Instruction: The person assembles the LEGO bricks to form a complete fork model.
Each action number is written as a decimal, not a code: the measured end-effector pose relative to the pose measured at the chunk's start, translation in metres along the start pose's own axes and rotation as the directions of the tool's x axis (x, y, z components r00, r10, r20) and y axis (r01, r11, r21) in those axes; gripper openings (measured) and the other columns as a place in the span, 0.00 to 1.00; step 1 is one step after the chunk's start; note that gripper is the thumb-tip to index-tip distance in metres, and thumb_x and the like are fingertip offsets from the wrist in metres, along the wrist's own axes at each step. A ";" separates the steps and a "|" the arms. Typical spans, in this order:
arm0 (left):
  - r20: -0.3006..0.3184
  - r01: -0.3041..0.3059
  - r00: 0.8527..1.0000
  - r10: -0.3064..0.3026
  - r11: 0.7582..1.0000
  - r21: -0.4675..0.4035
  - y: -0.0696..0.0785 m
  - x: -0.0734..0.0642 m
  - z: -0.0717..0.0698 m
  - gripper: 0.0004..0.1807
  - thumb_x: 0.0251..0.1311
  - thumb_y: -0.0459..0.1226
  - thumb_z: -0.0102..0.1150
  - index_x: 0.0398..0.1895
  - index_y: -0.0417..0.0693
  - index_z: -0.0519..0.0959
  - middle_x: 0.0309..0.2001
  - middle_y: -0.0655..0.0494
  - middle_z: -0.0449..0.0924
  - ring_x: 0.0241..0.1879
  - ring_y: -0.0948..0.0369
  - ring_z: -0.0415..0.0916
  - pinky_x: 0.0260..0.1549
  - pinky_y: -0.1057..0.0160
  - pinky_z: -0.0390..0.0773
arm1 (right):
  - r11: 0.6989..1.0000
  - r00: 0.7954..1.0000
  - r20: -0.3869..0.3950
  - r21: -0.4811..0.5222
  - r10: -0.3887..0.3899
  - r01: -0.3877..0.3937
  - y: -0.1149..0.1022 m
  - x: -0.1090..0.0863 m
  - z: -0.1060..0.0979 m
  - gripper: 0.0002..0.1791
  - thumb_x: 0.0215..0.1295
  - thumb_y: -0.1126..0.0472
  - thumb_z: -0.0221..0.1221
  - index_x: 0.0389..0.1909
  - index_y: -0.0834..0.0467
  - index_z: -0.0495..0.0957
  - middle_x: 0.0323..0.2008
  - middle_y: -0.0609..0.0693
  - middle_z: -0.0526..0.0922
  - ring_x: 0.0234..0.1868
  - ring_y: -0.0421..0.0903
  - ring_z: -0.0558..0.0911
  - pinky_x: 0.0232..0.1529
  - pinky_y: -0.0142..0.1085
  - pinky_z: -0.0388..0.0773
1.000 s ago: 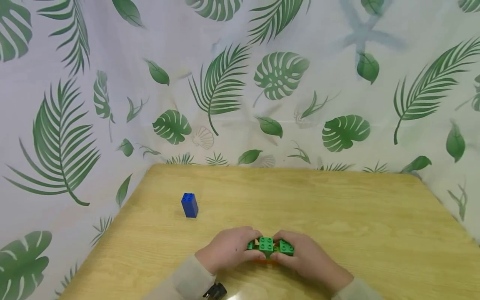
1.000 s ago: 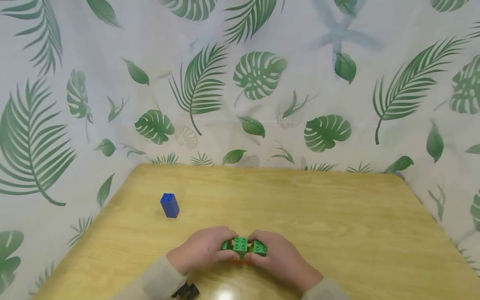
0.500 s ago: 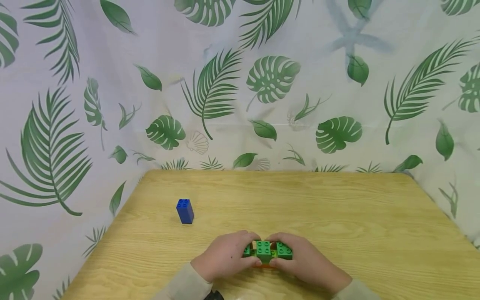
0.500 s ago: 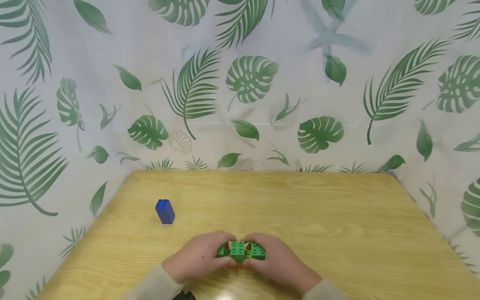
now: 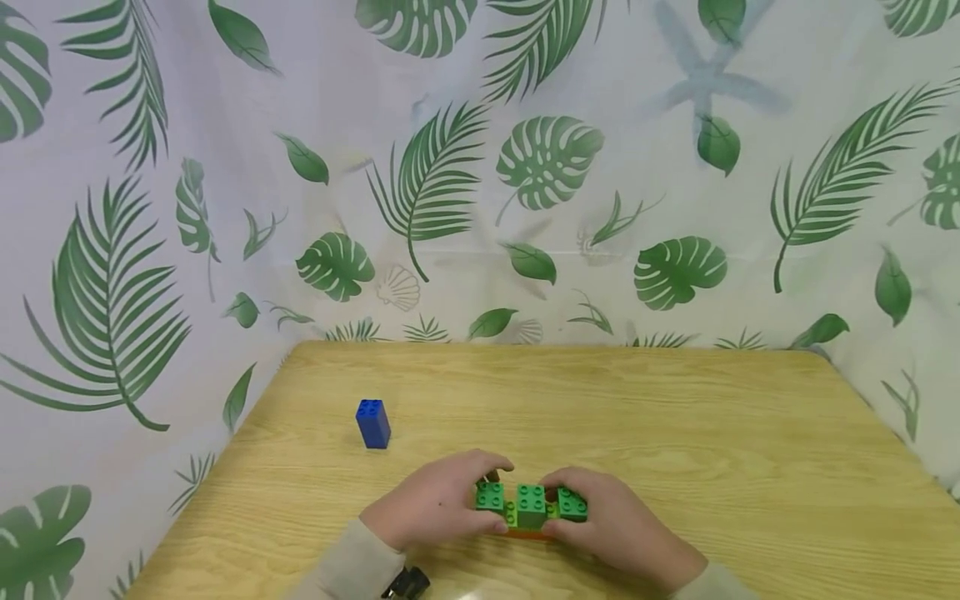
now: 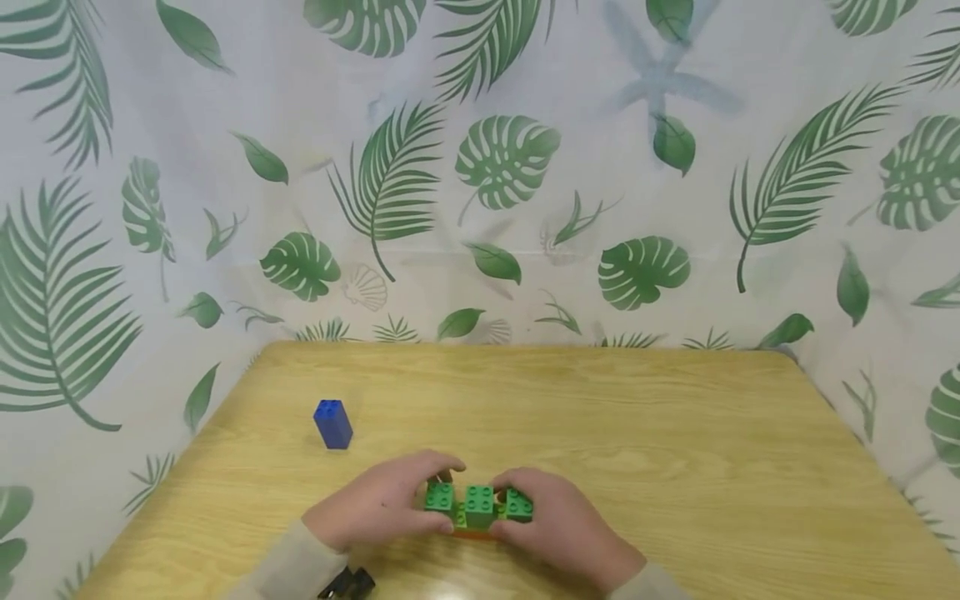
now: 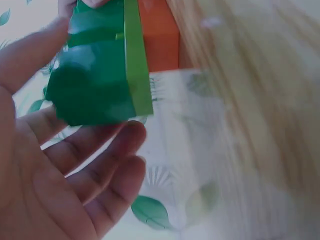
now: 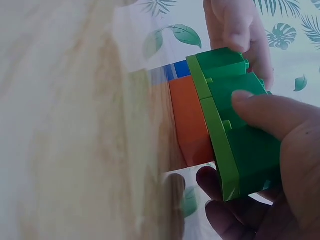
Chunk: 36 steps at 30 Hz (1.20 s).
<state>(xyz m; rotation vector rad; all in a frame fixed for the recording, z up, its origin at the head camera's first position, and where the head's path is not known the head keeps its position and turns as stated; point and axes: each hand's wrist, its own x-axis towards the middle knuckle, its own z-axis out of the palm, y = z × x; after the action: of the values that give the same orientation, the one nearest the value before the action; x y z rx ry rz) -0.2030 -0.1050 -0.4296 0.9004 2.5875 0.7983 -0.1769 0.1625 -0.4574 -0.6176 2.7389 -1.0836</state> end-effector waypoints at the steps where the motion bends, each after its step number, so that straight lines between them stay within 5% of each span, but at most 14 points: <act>1: -0.002 0.000 1.000 0.000 1.000 -0.012 -0.002 -0.002 -0.002 0.35 0.60 0.58 0.69 0.69 0.62 0.71 0.58 0.67 0.76 0.51 0.69 0.74 0.52 0.60 0.76 | 1.000 1.000 -0.005 -0.002 -0.006 0.006 0.000 0.000 0.000 0.26 0.59 0.38 0.69 0.55 0.43 0.81 0.50 0.37 0.82 0.47 0.41 0.78 0.49 0.49 0.76; 6: -0.063 0.002 0.998 -0.004 0.999 -0.035 -0.015 -0.014 -0.014 0.36 0.64 0.61 0.62 0.72 0.60 0.69 0.64 0.62 0.74 0.63 0.61 0.71 0.60 0.51 0.72 | 0.999 0.999 -0.021 0.007 -0.039 0.040 -0.001 -0.002 0.002 0.28 0.59 0.37 0.69 0.58 0.42 0.81 0.51 0.35 0.82 0.49 0.39 0.79 0.50 0.48 0.77; 14: -0.207 0.030 0.978 -0.040 0.998 -0.048 -0.033 -0.031 -0.036 0.36 0.67 0.57 0.61 0.73 0.56 0.67 0.67 0.60 0.70 0.66 0.54 0.69 0.60 0.48 0.71 | 0.999 1.000 -0.006 0.036 -0.007 0.007 -0.002 -0.001 0.005 0.24 0.60 0.36 0.67 0.55 0.38 0.80 0.53 0.37 0.81 0.49 0.41 0.78 0.49 0.46 0.78; 21: -0.337 0.072 0.939 -0.070 0.997 -0.006 -0.047 -0.042 -0.046 0.34 0.66 0.53 0.64 0.73 0.55 0.68 0.67 0.59 0.69 0.61 0.55 0.71 0.52 0.53 0.76 | 0.999 1.000 0.008 0.040 -0.003 0.002 -0.001 -0.001 0.004 0.25 0.61 0.36 0.66 0.57 0.39 0.80 0.55 0.37 0.80 0.50 0.40 0.78 0.50 0.45 0.77; 27: -0.436 0.093 0.898 -0.049 0.993 0.079 -0.057 -0.051 -0.059 0.34 0.67 0.48 0.66 0.72 0.52 0.67 0.69 0.51 0.66 0.64 0.51 0.66 0.57 0.46 0.74 | 0.999 1.000 0.014 0.049 -0.005 0.004 0.000 -0.001 0.005 0.25 0.61 0.36 0.66 0.57 0.39 0.80 0.54 0.37 0.80 0.49 0.41 0.78 0.49 0.45 0.77; 36: -0.471 0.189 0.869 -0.150 0.981 0.036 -0.078 -0.056 -0.071 0.35 0.69 0.45 0.64 0.74 0.47 0.63 0.71 0.44 0.62 0.68 0.44 0.61 0.60 0.40 0.70 | 0.999 1.000 0.009 0.037 -0.010 0.009 0.001 -0.002 0.004 0.24 0.61 0.35 0.66 0.56 0.39 0.79 0.54 0.36 0.80 0.50 0.40 0.78 0.51 0.46 0.77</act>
<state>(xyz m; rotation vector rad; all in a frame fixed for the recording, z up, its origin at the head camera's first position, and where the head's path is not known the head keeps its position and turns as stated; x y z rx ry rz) -0.2280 -0.2208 -0.4133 0.5315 3.0813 0.9624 -0.1749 0.1615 -0.4608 -0.6294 2.7048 -1.1283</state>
